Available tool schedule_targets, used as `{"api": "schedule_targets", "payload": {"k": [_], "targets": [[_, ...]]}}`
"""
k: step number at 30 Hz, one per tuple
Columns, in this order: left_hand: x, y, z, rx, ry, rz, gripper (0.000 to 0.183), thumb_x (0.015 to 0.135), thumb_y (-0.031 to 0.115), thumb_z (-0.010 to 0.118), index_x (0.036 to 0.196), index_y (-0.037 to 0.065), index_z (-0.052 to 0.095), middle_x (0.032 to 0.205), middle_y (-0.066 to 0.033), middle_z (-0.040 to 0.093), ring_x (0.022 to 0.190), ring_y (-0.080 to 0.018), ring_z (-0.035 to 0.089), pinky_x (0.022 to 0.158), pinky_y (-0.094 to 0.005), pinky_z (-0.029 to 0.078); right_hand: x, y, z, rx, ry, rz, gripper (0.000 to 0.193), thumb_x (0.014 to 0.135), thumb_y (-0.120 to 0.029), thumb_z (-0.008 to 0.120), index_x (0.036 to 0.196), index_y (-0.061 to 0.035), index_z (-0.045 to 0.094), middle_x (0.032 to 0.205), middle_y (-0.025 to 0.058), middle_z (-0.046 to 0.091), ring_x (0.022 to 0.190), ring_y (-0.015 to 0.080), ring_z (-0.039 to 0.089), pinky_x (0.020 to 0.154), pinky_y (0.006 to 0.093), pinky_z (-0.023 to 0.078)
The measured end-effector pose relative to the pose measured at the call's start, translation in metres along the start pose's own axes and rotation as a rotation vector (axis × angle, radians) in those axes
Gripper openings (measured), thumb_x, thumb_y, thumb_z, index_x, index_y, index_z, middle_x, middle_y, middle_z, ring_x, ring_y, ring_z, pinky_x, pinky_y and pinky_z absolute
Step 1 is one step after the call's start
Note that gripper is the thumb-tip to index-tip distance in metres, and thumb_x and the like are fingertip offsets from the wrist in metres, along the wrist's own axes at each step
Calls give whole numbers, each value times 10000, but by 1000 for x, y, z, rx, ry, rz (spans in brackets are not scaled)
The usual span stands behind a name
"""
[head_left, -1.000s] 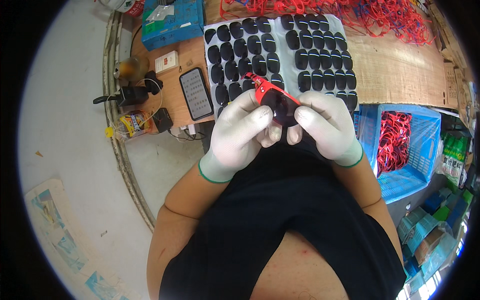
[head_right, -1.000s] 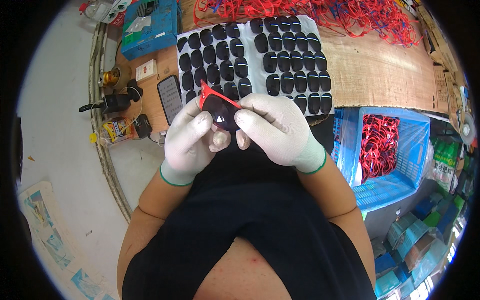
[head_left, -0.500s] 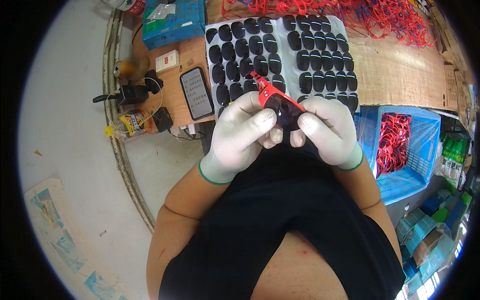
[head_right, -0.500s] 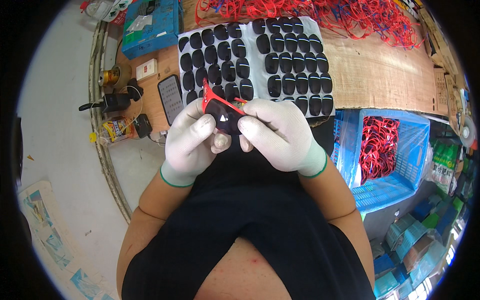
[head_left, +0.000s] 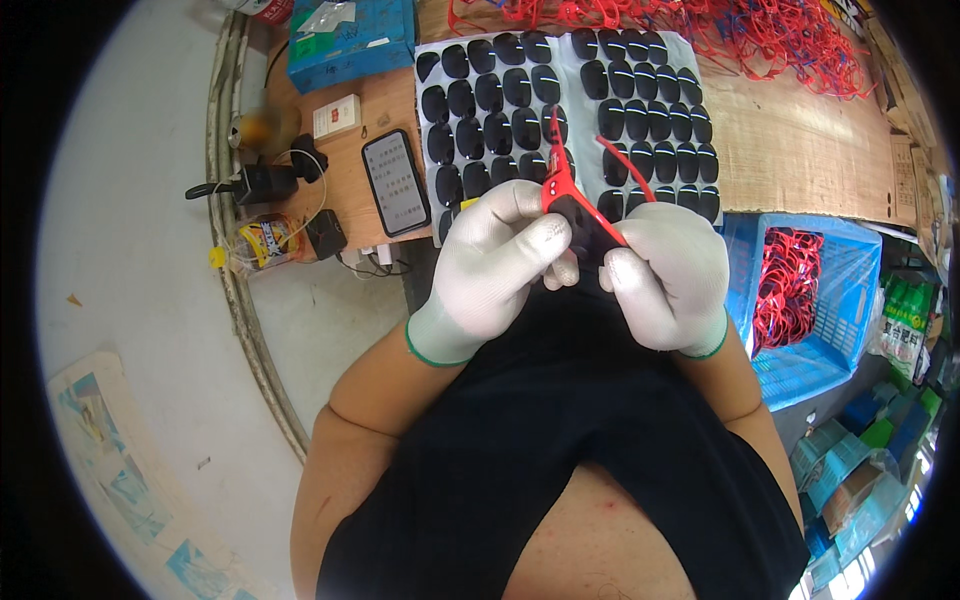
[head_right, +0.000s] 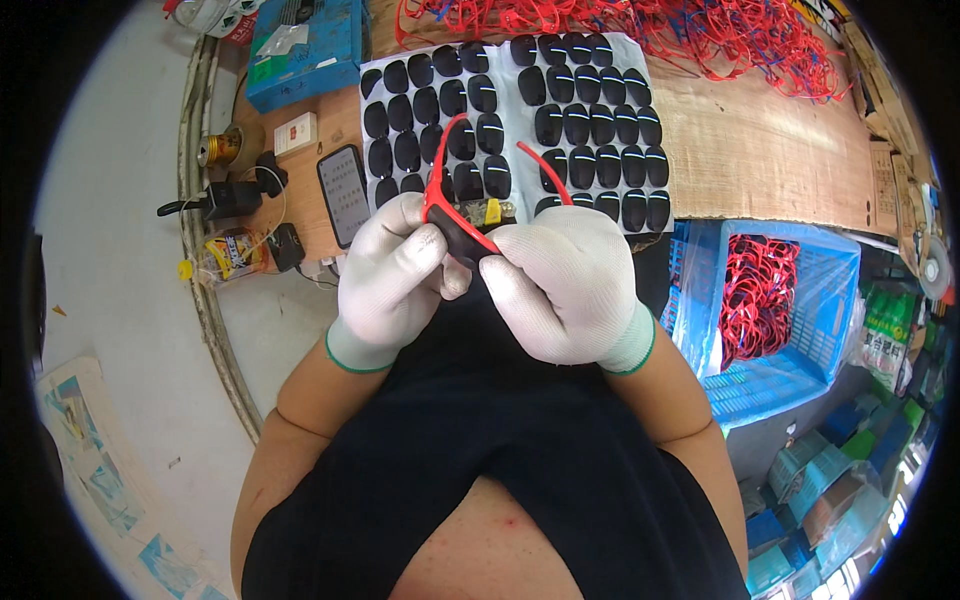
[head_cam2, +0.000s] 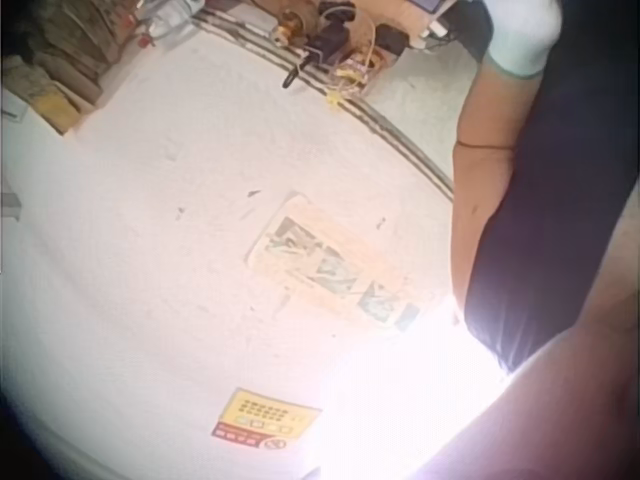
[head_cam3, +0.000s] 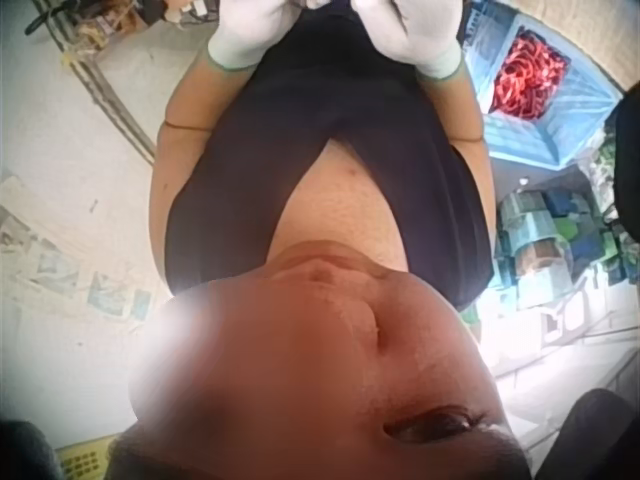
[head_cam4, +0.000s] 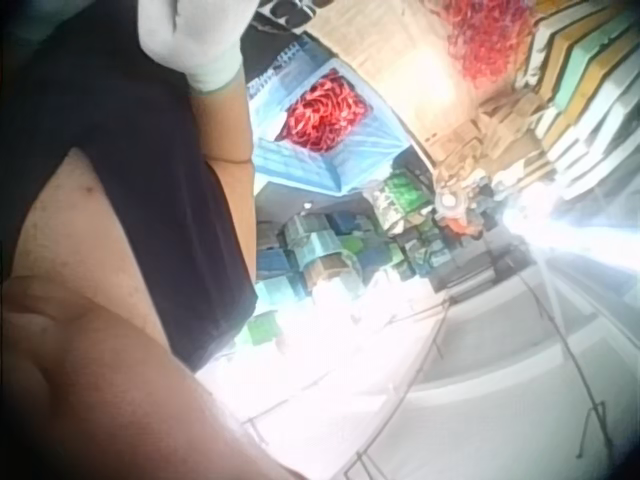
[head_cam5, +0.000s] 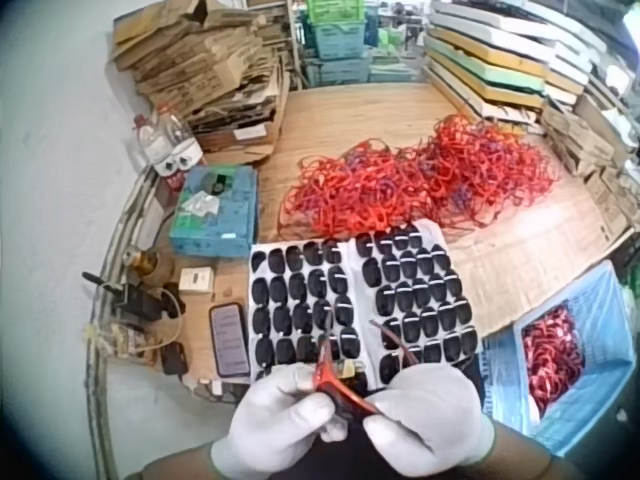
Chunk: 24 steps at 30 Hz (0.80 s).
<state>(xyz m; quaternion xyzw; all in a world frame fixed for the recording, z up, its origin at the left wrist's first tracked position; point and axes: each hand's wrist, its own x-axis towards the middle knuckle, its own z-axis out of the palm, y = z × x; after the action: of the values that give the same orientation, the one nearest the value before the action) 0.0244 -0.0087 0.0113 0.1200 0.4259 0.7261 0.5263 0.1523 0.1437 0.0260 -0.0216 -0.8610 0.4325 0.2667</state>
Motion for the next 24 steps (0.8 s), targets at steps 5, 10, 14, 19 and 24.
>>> {"api": "schedule_targets", "payload": {"k": [5, 10, 14, 19, 24], "targets": [[0, 7, 9, 53, 66, -65, 296, 991, 280, 587, 1059, -8, 595, 861, -82, 659, 712, -122, 610, 614, -241, 448, 3, -2, -2, -69, -52, -19, 58, 777, -8, 668, 833, -23, 662, 578, 89, 515, 465, 273, 510, 474, 381, 385], [-2, 11, 10, 142, 78, -43, 334, 1001, 295, 582, 1106, -22, 591, 863, -88, 655, 725, -117, 596, 640, -243, 453, 1, -2, 2, -22, -8, 74, 57, 806, -18, 661, 858, -9, 680, 597, 94, 538, 487, 280, 536, 486, 380, 403], [-2, 17, 1, 305, 7, 2, 328, 1008, 287, 593, 1106, -24, 614, 880, -71, 659, 743, -103, 592, 681, -244, 478, 1, -4, 3, 70, -31, 174, 56, 844, -37, 637, 802, -12, 663, 594, 83, 561, 500, 259, 563, 498, 355, 427], [3, 19, -8, 386, -60, 42, 271, 1012, 271, 610, 1035, 4, 651, 912, -33, 661, 778, -76, 569, 713, -235, 481, 3, -11, 3, 162, -58, 306, 110, 878, -43, 612, 783, -7, 656, 597, 77, 586, 501, 225, 587, 504, 320, 447], [4, 17, -7, 354, 50, -10, 244, 994, 237, 626, 980, -3, 660, 879, -34, 666, 782, -82, 582, 723, -240, 485, 5, -12, 5, 291, -60, 407, 99, 898, -54, 616, 876, 2, 694, 617, 84, 601, 517, 210, 614, 522, 318, 468]]}}
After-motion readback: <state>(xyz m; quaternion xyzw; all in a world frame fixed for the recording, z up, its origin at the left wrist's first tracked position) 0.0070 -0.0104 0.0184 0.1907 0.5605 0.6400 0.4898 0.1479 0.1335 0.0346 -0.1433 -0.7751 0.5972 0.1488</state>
